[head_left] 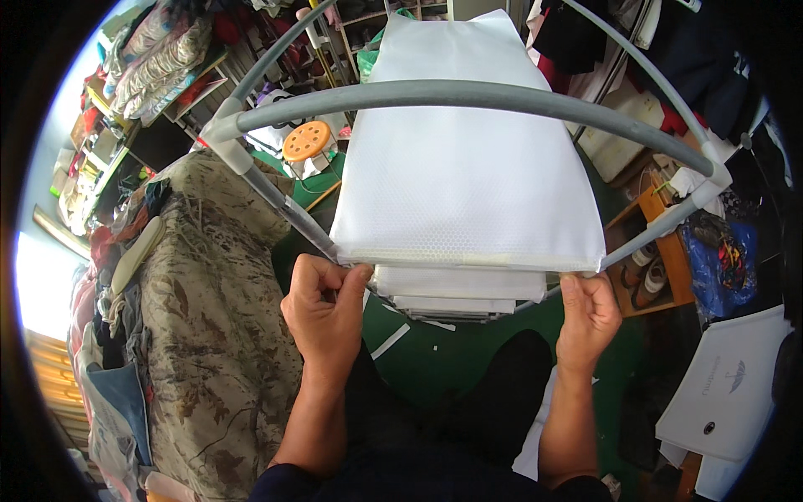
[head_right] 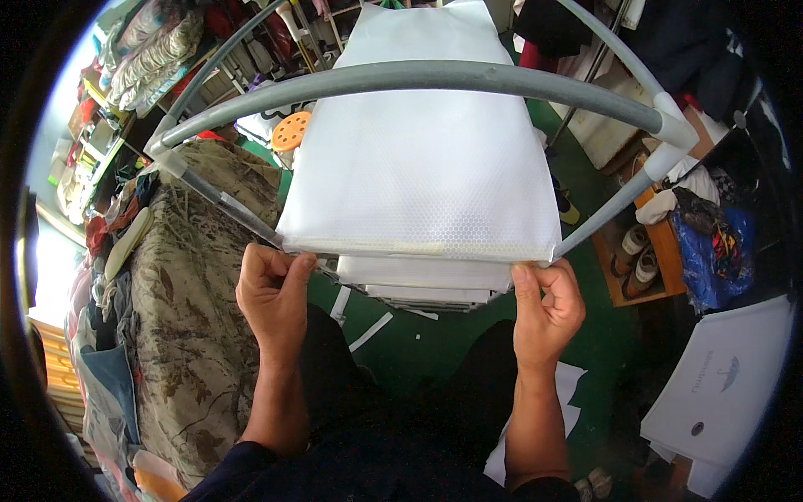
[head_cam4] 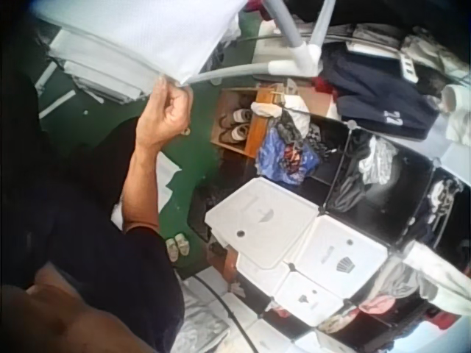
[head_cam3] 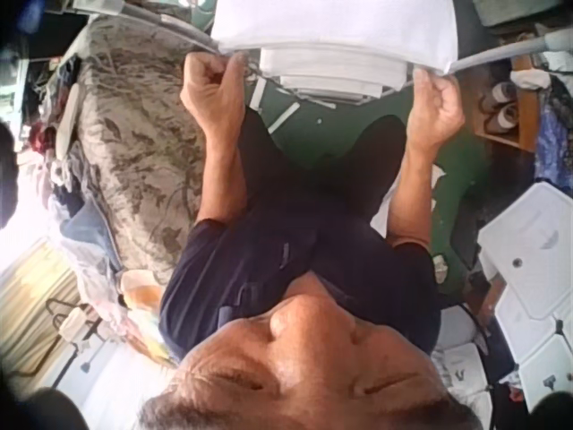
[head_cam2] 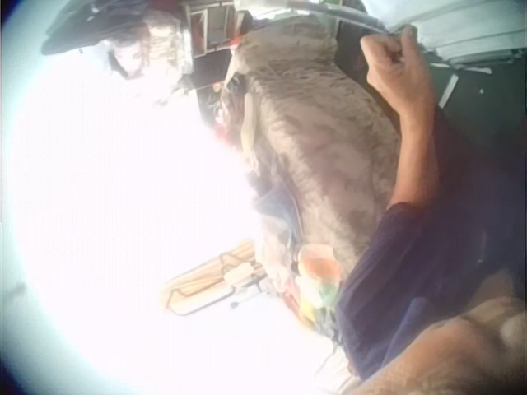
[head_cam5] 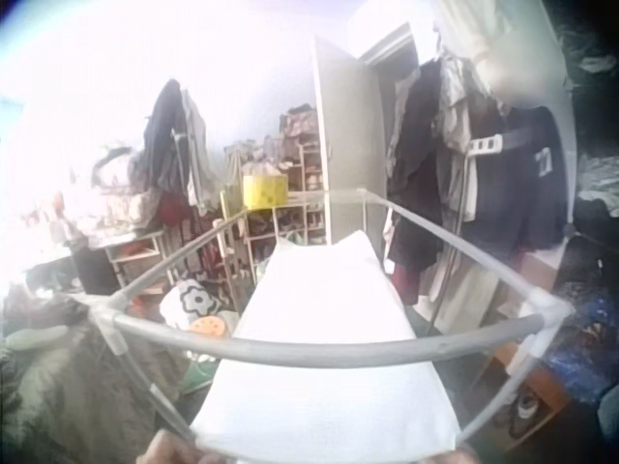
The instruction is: The person assembles a white multi-tiered shelf by attaching white panels to a metal frame using yellow tape. They repeatedly position panels, secure them with tape, and adjust alignment throughout the process.
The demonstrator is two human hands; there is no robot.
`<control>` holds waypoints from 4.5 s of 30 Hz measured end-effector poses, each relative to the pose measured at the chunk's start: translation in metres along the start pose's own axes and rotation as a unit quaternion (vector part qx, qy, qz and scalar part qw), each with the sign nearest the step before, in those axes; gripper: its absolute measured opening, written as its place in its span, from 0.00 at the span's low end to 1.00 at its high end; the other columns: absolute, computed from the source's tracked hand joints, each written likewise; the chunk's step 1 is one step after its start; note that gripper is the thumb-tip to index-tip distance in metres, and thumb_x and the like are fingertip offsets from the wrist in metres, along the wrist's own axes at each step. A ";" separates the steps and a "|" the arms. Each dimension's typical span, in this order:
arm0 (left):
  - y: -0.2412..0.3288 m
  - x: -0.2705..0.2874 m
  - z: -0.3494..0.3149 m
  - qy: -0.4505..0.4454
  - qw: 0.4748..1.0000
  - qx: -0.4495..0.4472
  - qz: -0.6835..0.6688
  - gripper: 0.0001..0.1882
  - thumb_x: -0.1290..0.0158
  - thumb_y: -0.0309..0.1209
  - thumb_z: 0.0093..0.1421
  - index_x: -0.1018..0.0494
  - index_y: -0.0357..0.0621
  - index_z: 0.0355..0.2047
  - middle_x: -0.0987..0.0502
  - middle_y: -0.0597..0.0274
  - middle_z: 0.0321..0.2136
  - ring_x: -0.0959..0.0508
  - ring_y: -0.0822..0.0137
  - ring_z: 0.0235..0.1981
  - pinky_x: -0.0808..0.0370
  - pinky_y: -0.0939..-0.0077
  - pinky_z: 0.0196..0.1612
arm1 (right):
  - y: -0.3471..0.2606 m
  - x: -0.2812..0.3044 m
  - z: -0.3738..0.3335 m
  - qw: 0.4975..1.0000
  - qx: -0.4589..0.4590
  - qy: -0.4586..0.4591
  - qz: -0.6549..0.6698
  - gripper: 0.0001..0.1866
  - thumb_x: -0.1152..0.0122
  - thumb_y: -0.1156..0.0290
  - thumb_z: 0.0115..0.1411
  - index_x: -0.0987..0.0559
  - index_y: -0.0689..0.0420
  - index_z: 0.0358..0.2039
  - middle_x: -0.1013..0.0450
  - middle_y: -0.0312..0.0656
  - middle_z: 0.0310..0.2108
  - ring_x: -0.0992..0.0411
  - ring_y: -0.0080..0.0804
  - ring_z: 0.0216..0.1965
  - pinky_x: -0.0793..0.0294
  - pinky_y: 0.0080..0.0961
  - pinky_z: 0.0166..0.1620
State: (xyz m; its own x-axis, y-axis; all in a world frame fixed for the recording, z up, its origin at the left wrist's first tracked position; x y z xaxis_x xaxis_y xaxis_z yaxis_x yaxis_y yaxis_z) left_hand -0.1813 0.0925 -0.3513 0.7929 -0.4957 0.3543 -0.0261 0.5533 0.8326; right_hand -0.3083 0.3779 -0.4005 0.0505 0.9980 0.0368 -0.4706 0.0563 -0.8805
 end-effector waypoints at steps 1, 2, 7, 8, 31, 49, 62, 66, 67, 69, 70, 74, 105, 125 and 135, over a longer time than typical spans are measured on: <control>0.000 -0.001 -0.001 0.012 1.000 -0.017 0.012 0.17 0.38 0.18 0.57 0.38 0.44 0.23 0.31 0.72 0.20 0.34 0.83 0.23 0.35 0.87 0.27 | 0.000 0.000 -0.001 1.000 0.011 0.011 -0.003 0.07 0.35 0.80 0.59 0.25 0.65 0.27 0.28 0.39 0.32 0.32 0.20 0.33 0.33 0.17 0.38; -0.001 -0.003 -0.001 0.023 0.999 -0.033 0.024 0.18 0.38 0.19 0.56 0.38 0.44 0.23 0.31 0.72 0.19 0.35 0.83 0.22 0.36 0.87 0.26 | 0.000 0.000 -0.002 1.000 0.021 0.022 -0.007 0.07 0.35 0.80 0.59 0.25 0.65 0.27 0.27 0.39 0.32 0.31 0.20 0.34 0.32 0.18 0.38; 0.011 -0.007 -0.005 0.054 0.989 -0.113 0.085 0.18 0.37 0.19 0.55 0.38 0.42 0.23 0.32 0.72 0.17 0.36 0.84 0.20 0.37 0.87 0.23 | 0.005 -0.005 -0.003 0.994 0.054 0.082 -0.045 0.08 0.33 0.80 0.58 0.24 0.64 0.26 0.24 0.44 0.34 0.26 0.26 0.35 0.29 0.22 0.41; 0.012 -0.006 -0.005 0.052 0.987 -0.113 0.098 0.18 0.37 0.19 0.55 0.38 0.42 0.23 0.32 0.71 0.17 0.36 0.84 0.20 0.37 0.87 0.23 | 0.006 -0.005 -0.005 0.992 0.060 0.095 -0.049 0.08 0.33 0.79 0.57 0.24 0.64 0.26 0.23 0.44 0.34 0.25 0.28 0.35 0.28 0.22 0.42; -0.017 -0.007 -0.004 -0.025 0.980 0.021 -0.194 0.16 0.41 0.21 0.61 0.37 0.43 0.43 0.23 0.65 0.20 0.28 0.81 0.23 0.38 0.85 0.28 | 0.011 -0.012 -0.010 0.988 -0.005 0.137 0.069 0.09 0.29 0.78 0.54 0.23 0.63 0.25 0.23 0.43 0.37 0.26 0.26 0.38 0.27 0.23 0.43; -0.038 -0.009 -0.015 -0.043 0.921 0.113 -0.370 0.07 0.40 0.23 0.61 0.29 0.41 0.33 0.22 0.66 0.26 0.29 0.81 0.25 0.35 0.88 0.28 | -0.001 -0.122 -0.058 0.795 -0.284 -0.177 0.507 0.30 0.31 0.68 0.58 0.31 0.60 0.58 0.31 0.47 0.55 0.32 0.24 0.33 0.31 0.21 0.34; -0.037 -0.002 -0.011 -0.023 0.962 -0.044 -0.269 0.13 0.39 0.20 0.58 0.32 0.40 0.39 0.26 0.63 0.37 0.30 0.79 0.33 0.31 0.84 0.38 | 0.010 -0.164 -0.055 0.844 -0.234 -0.123 0.467 0.04 0.32 0.78 0.58 0.19 0.61 0.34 0.24 0.33 0.27 0.33 0.16 0.27 0.33 0.15 0.31; -0.026 -0.006 0.008 -0.045 0.956 -0.037 -0.288 0.23 0.39 0.20 0.57 0.38 0.41 0.48 0.26 0.61 0.40 0.26 0.74 0.39 0.28 0.79 0.44 | 0.016 -0.166 -0.053 0.858 -0.211 -0.133 0.450 0.04 0.31 0.79 0.58 0.18 0.61 0.34 0.24 0.33 0.27 0.31 0.15 0.29 0.33 0.15 0.32; -0.020 -0.012 0.012 -0.074 0.942 -0.005 -0.328 0.25 0.39 0.20 0.57 0.40 0.42 0.50 0.25 0.61 0.40 0.25 0.73 0.40 0.28 0.78 0.46 | 0.019 -0.163 -0.051 0.865 -0.204 -0.134 0.438 0.04 0.32 0.79 0.58 0.18 0.61 0.34 0.24 0.34 0.27 0.32 0.18 0.28 0.32 0.17 0.33; -0.013 -0.016 0.015 -0.102 0.919 0.033 -0.380 0.24 0.40 0.18 0.57 0.40 0.43 0.49 0.23 0.58 0.41 0.22 0.71 0.43 0.25 0.75 0.48 | 0.020 -0.162 -0.048 0.877 -0.191 -0.138 0.420 0.04 0.33 0.78 0.58 0.19 0.60 0.35 0.25 0.36 0.27 0.33 0.22 0.28 0.32 0.21 0.33; -0.012 -0.014 0.017 -0.114 0.917 0.037 -0.381 0.24 0.40 0.17 0.57 0.40 0.44 0.49 0.22 0.58 0.41 0.22 0.70 0.43 0.25 0.75 0.48 | 0.018 -0.162 -0.048 0.873 -0.193 -0.138 0.426 0.04 0.33 0.79 0.58 0.19 0.60 0.35 0.24 0.35 0.28 0.32 0.20 0.28 0.32 0.20 0.34; -0.015 -0.014 0.023 -0.145 0.913 0.031 -0.379 0.24 0.42 0.15 0.57 0.40 0.45 0.47 0.21 0.59 0.39 0.20 0.71 0.41 0.23 0.77 0.45 | 0.016 -0.163 -0.045 0.869 -0.188 -0.138 0.436 0.05 0.32 0.79 0.58 0.17 0.61 0.35 0.22 0.33 0.30 0.31 0.16 0.30 0.31 0.16 0.35; -0.019 -0.012 0.023 -0.142 0.956 -0.010 -0.257 0.20 0.42 0.13 0.57 0.36 0.38 0.46 0.27 0.62 0.35 0.24 0.75 0.38 0.24 0.79 0.41 | 0.004 -0.191 -0.036 0.863 -0.133 -0.190 0.448 0.10 0.32 0.78 0.59 0.17 0.60 0.42 0.20 0.36 0.40 0.25 0.20 0.40 0.25 0.21 0.44; -0.023 -0.027 0.020 -0.003 0.971 -0.043 -0.235 0.21 0.47 0.13 0.59 0.42 0.42 0.47 0.29 0.62 0.36 0.26 0.75 0.34 0.25 0.82 0.35 | 0.018 -0.199 -0.022 0.903 -0.090 -0.155 0.390 0.12 0.34 0.82 0.58 0.18 0.60 0.44 0.21 0.37 0.42 0.24 0.26 0.44 0.24 0.26 0.49; -0.034 -0.023 0.016 0.012 0.964 -0.032 -0.262 0.22 0.45 0.12 0.57 0.43 0.43 0.44 0.30 0.61 0.36 0.25 0.73 0.36 0.24 0.81 0.37 | 0.009 -0.200 -0.025 0.884 -0.130 -0.152 0.421 0.10 0.33 0.79 0.59 0.17 0.61 0.42 0.20 0.39 0.42 0.24 0.24 0.43 0.24 0.24 0.48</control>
State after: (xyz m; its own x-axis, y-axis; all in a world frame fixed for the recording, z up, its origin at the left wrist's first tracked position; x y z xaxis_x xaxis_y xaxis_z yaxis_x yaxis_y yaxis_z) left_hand -0.2080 0.0747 -0.3811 0.7016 -0.7026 -0.1188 0.4185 0.2713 0.8668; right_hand -0.3009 0.1782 -0.4276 -0.4799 0.6457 -0.5940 -0.0066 -0.6797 -0.7335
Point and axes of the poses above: each hand's wrist, its own z-axis towards the middle knuckle, its own x-axis out of the back of the hand, y = z × x, the point moved 4 cm from there along z, towards the middle knuckle
